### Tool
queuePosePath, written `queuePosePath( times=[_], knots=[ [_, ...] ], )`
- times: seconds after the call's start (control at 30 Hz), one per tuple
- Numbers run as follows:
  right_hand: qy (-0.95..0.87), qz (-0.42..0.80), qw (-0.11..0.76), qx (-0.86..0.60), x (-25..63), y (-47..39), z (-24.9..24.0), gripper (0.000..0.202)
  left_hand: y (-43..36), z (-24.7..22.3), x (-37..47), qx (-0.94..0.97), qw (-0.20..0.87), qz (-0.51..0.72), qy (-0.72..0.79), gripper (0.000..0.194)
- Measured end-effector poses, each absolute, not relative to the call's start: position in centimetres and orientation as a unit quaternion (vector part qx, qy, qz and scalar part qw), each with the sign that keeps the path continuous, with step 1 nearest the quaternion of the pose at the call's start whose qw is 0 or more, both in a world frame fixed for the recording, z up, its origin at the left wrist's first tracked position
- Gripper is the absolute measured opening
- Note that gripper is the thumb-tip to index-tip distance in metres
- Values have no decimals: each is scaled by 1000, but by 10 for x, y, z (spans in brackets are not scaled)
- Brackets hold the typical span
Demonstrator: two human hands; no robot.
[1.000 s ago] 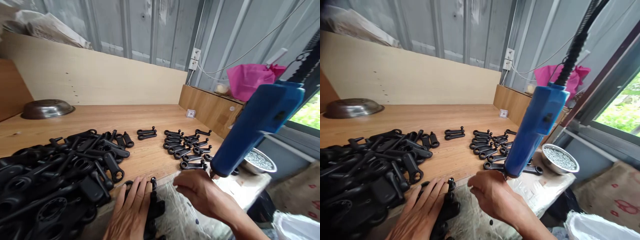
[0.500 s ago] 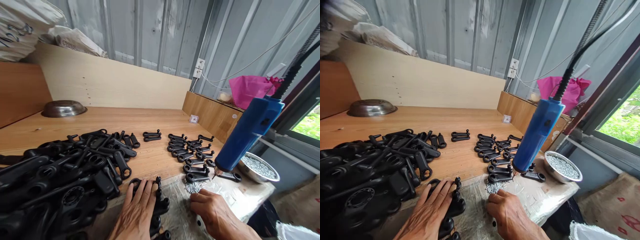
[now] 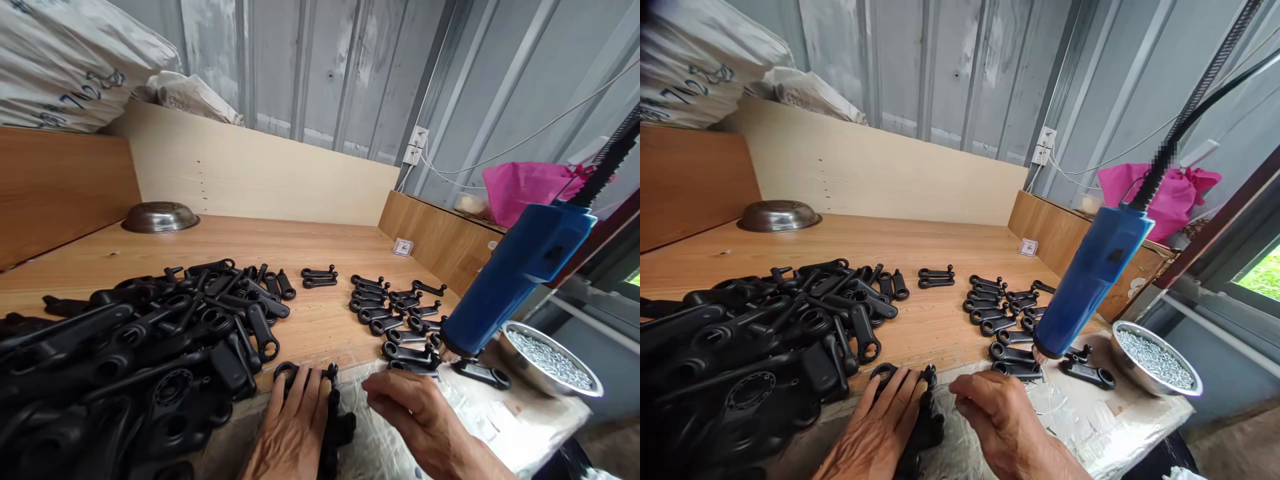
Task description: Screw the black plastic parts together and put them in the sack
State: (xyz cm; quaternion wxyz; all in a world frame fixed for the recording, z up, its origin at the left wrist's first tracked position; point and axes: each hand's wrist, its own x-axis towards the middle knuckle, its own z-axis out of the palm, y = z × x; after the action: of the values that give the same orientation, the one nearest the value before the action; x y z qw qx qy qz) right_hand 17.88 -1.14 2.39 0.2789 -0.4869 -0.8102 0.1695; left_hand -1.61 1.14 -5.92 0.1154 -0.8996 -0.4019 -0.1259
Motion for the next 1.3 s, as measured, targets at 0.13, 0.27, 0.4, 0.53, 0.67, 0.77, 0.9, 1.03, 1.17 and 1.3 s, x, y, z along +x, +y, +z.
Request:
queuePosePath(
  times=[0.13,0.27,0.4,0.53,0.67,0.77,0.9,1.03,1.17,1.3],
  knots=[
    [-818,202,221,-491,162,-6,36,21,9,-67,-13,-865,181,-170,-435,40],
    [-837,180,167,-489,156,-5,37,23,7,-78,-6,-847,201,-191,-454,43],
    [-837,173,156,-494,156,-5,41,21,12,-80,-9,-872,143,-174,-433,54],
    [-812,171,194,-524,174,-14,48,22,6,-60,-15,-891,54,-154,-423,77],
    [-799,118,144,-572,206,-33,39,24,-4,-36,-18,-893,32,-146,-424,98],
    [-814,47,128,-565,222,-44,24,23,-3,-31,-20,-903,0,-119,-413,101],
    [-847,2,150,-510,224,-47,10,27,1,-34,-20,-905,2,-110,-412,103],
    [-858,-27,135,-495,221,-42,4,28,1,-36,-21,-903,7,-126,-411,101],
    [-861,-38,126,-491,224,-38,-2,29,-1,-35,-20,-902,-4,-124,-413,99],
    [-871,-42,174,-458,223,-35,-3,29,-4,-31,-21,-900,9,-131,-415,98]
  ],
)
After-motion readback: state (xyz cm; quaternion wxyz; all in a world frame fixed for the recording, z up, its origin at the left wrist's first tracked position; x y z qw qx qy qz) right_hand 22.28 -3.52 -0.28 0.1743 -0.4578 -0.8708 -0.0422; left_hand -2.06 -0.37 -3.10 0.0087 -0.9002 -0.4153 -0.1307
